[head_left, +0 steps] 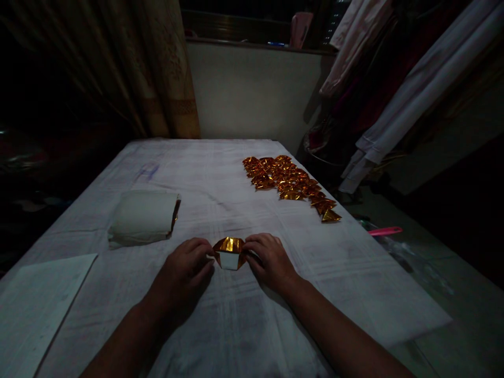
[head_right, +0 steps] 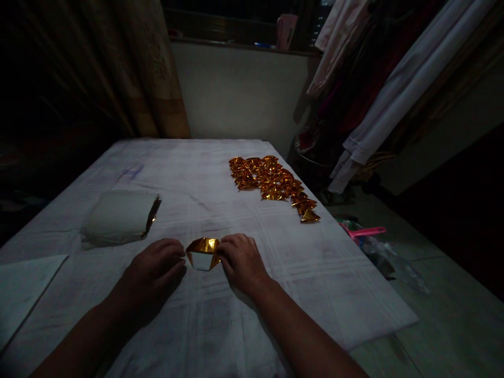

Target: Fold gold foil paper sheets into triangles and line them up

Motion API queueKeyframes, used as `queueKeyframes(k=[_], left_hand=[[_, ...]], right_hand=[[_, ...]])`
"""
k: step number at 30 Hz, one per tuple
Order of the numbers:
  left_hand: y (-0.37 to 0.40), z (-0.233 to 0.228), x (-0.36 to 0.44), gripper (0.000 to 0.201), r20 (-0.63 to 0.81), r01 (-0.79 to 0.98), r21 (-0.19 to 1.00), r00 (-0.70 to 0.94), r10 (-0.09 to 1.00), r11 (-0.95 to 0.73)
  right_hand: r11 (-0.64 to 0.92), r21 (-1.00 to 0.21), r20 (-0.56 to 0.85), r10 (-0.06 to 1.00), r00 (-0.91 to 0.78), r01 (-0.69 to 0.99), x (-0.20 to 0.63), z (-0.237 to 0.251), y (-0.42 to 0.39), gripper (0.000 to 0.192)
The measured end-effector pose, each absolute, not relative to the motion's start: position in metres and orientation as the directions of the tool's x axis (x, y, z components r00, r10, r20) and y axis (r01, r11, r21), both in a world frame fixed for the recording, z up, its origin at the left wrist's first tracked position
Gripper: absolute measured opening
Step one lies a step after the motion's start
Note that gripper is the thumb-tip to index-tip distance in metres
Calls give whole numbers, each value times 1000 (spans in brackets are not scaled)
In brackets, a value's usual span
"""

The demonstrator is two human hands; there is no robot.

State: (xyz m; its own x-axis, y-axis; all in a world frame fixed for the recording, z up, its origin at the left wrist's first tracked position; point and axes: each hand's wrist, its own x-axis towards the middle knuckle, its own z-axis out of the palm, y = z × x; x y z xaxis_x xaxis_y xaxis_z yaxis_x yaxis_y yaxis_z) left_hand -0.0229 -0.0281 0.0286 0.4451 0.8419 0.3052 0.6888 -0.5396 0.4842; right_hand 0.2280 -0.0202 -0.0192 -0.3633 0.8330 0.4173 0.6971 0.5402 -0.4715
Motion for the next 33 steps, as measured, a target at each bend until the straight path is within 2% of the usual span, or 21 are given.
queueKeyframes(k=[4, 8, 11, 13, 16, 20, 24, 27, 30, 33], left_hand=[[-17, 13, -37, 17, 340, 716, 332, 516, 786, -614], [-12, 0, -39, 28, 290, 688, 304, 593, 752, -659], [-11, 0, -36, 29, 275, 690, 290, 603, 749, -663], [-10, 2, -34, 26, 284, 683, 278, 613, 737, -675], [-12, 8, -29, 23, 314, 658, 221, 651, 691, -720], [-17, 15, -21, 18, 323, 658, 77, 694, 643, -749], [-21, 19, -15, 15, 308, 658, -72, 730, 610, -750], [-20, 19, -14, 16, 297, 653, -74, 736, 609, -754], [-18, 16, -16, 17, 329, 652, -69, 730, 599, -755], [-16, 10, -17, 17, 352, 691, -13, 680, 643, -723]], right_hand=[[597, -414, 456, 789, -411, 687, 225, -20, -22, 10], [650, -381, 463, 750, -473, 658, 227, -18, -23, 14], [681, -352, 422, 728, -541, 642, 230, -12, -24, 19], [704, -303, 365, 708, -604, 642, 231, -7, -22, 17], [750, -162, 253, 659, -708, 641, 232, 1, -15, 7], [822, 56, 43, 565, -824, 567, 225, 13, -4, 9], [860, 163, -94, 501, -860, 484, 218, 23, -4, 14], [844, 194, -29, 515, -857, 501, 220, 18, -8, 18], [809, 175, 156, 540, -827, 561, 226, 2, -12, 20], [775, 87, 328, 571, -752, 626, 229, -15, -14, 19]])
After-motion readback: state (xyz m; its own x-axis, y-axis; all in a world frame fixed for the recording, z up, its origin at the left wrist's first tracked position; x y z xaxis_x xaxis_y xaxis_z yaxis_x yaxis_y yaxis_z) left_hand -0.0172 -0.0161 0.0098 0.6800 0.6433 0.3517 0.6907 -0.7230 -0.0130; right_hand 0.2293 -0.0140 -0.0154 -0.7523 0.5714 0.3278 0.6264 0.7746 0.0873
